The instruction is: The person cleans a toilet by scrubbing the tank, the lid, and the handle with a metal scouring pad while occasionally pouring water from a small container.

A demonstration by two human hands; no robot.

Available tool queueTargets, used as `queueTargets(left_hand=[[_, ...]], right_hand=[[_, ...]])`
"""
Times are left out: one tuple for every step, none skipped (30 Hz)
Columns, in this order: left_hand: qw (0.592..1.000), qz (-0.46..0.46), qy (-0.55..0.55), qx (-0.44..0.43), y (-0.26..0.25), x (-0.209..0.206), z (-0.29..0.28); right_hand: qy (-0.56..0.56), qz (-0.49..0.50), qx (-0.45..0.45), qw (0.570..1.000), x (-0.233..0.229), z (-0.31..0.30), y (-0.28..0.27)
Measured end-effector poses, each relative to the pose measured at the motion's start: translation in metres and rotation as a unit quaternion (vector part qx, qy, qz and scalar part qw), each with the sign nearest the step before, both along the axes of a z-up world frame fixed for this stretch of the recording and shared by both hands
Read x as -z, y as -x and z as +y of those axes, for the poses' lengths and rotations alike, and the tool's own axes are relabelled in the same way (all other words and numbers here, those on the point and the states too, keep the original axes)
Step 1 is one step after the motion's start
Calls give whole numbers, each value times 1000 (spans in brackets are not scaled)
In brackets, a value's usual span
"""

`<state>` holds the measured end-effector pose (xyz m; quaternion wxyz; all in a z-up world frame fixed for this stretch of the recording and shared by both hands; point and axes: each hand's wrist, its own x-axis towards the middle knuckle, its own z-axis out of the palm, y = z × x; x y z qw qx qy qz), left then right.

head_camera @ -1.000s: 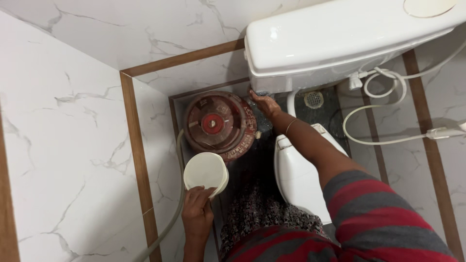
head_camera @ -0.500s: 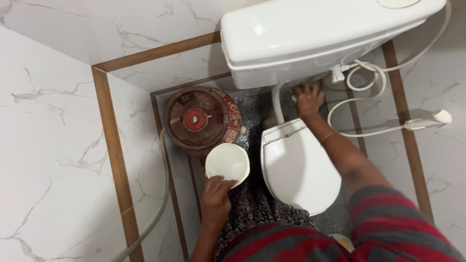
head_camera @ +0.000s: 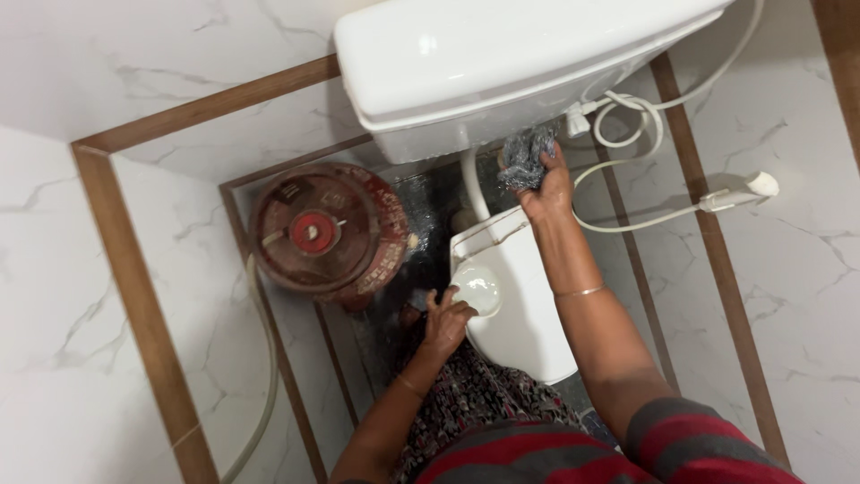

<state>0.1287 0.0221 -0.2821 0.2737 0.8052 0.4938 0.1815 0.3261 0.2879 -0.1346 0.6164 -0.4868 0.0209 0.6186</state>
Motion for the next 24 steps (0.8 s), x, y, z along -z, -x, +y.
queueTargets(left_hand=[[1000, -5, -1, 6, -10, 14, 1], [1000, 11, 10, 22, -20, 27, 1], [999, 25, 19, 38, -31, 38, 1], [999, 18, 17, 44, -41, 48, 1], [997, 37, 32, 65, -48, 57, 4], [994, 56, 46, 87, -57, 64, 8], [993, 55, 45, 93, -65, 70, 8], [991, 68, 48, 101, -73, 75, 9], [990, 83, 49, 106, -79, 80, 15], [990, 83, 46, 109, -82, 85, 20], [983, 126, 47, 126, -85, 89, 21], [974, 169, 48, 142, -87, 92, 23], [974, 169, 46, 142, -89, 95, 24], [968, 195, 47, 152, -91, 96, 25], [960, 223, 48, 161, -90, 98, 28], [960, 225, 46, 159, -93, 97, 32], [956, 233, 44, 174, -94, 94, 33], [951, 241, 42, 190, -96, 87, 35], [950, 249, 42, 186, -93, 75, 37], [990, 101, -1, 100, -89, 57, 38], [998, -48, -50, 11, -81, 33, 47], [998, -38, -56, 9, -69, 5, 65], [992, -55, -90, -70, -55, -28, 86], [978, -71, -124, -149, -39, -65, 109]], right_hand=[[-1, -5, 6, 1000, -15, -1, 4], [-69, -42, 24, 996, -29, 0, 12], [-138, -81, 41, 986, -43, 1, 21], [-154, -154, 16, 976, -57, -2, 35], [-169, -225, -10, 959, -69, -7, 52], [-134, -307, -24, 942, -79, -7, 68], [-93, -383, -38, 918, -84, -10, 83], [-91, -385, -33, 918, -86, -12, 91], [-103, -395, -47, 912, -83, -9, 97], [-114, -405, -62, 905, -77, -6, 99], [-114, -407, -59, 904, -66, -4, 98], [-126, -341, -70, 929, -52, -2, 97], [-139, -273, -83, 948, -38, 2, 94], [-141, -274, -83, 948, -23, 6, 89], [-90, -257, -73, 959, -6, 13, 86], [-38, -240, -63, 968, 11, 19, 82], [-40, -236, -65, 969, 31, 27, 78], [10, -162, -65, 985, 51, 37, 70], [59, -83, -64, 993, 73, 42, 67], [56, -76, -68, 993, 94, 40, 63], [33, 12, -93, 995, 112, 42, 60], [8, 99, -118, 988, 126, 46, 58], [6, 108, -119, 987, 136, 46, 56], [44, 125, -96, 987, 142, 46, 57]])
